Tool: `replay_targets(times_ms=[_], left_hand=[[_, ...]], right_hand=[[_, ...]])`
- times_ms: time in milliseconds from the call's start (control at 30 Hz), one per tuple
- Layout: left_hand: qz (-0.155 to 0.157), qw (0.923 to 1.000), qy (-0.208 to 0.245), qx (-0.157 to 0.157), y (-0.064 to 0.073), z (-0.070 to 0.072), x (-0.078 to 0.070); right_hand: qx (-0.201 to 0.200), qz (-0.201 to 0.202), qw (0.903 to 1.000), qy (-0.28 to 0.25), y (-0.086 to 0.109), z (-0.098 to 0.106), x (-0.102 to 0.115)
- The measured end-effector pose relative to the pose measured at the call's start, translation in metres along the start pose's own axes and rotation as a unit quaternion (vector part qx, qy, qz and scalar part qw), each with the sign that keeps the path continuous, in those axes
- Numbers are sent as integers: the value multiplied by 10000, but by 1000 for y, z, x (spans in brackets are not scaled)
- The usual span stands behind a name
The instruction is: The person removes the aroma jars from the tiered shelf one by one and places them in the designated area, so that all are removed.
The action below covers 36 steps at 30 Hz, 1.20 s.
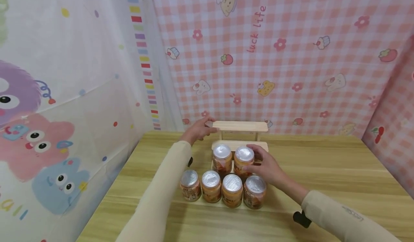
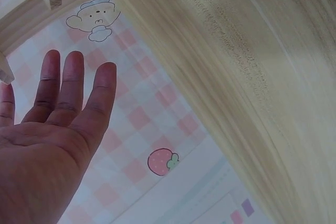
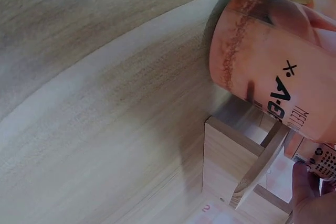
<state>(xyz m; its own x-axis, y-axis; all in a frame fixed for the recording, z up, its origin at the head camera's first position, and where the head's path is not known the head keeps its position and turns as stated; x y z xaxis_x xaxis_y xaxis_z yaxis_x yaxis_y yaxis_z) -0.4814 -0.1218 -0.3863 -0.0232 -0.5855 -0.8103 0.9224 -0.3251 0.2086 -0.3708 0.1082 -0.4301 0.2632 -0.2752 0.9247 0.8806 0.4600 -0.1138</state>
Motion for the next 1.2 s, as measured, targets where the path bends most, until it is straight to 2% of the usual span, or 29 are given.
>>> replay_targets(times_ms=[367,500,700,1200], left_hand=[[35,10000,-57,-34,-3,-1,-1],[-89,9999,-103,-10,-2,-1,-4],[-47,9999,-93,-12,-1,-1,-1],[-27,9999,-106,-69,-1,0,-1]], right_hand=[[-152,27,9999,63,10,11,9],[-219,71,9997,-5,16,19,17],[-368,131,9992,76,26,33,26],[-622,-132,9976,265,47,67,20]])
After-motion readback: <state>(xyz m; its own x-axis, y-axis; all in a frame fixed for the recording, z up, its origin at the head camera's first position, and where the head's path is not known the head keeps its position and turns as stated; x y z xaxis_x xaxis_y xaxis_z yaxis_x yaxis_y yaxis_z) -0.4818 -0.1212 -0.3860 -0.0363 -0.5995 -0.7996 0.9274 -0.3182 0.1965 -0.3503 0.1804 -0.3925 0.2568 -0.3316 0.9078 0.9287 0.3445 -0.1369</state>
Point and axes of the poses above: each hand's wrist, its own y-axis away from the middle knuckle, its own z-axis out of the back of the hand, x = y × z, the point moved 8 cm from there along -y, towards the middle knuckle, and after that the axes turned 9 degrees about x, right-handed, at the moved point
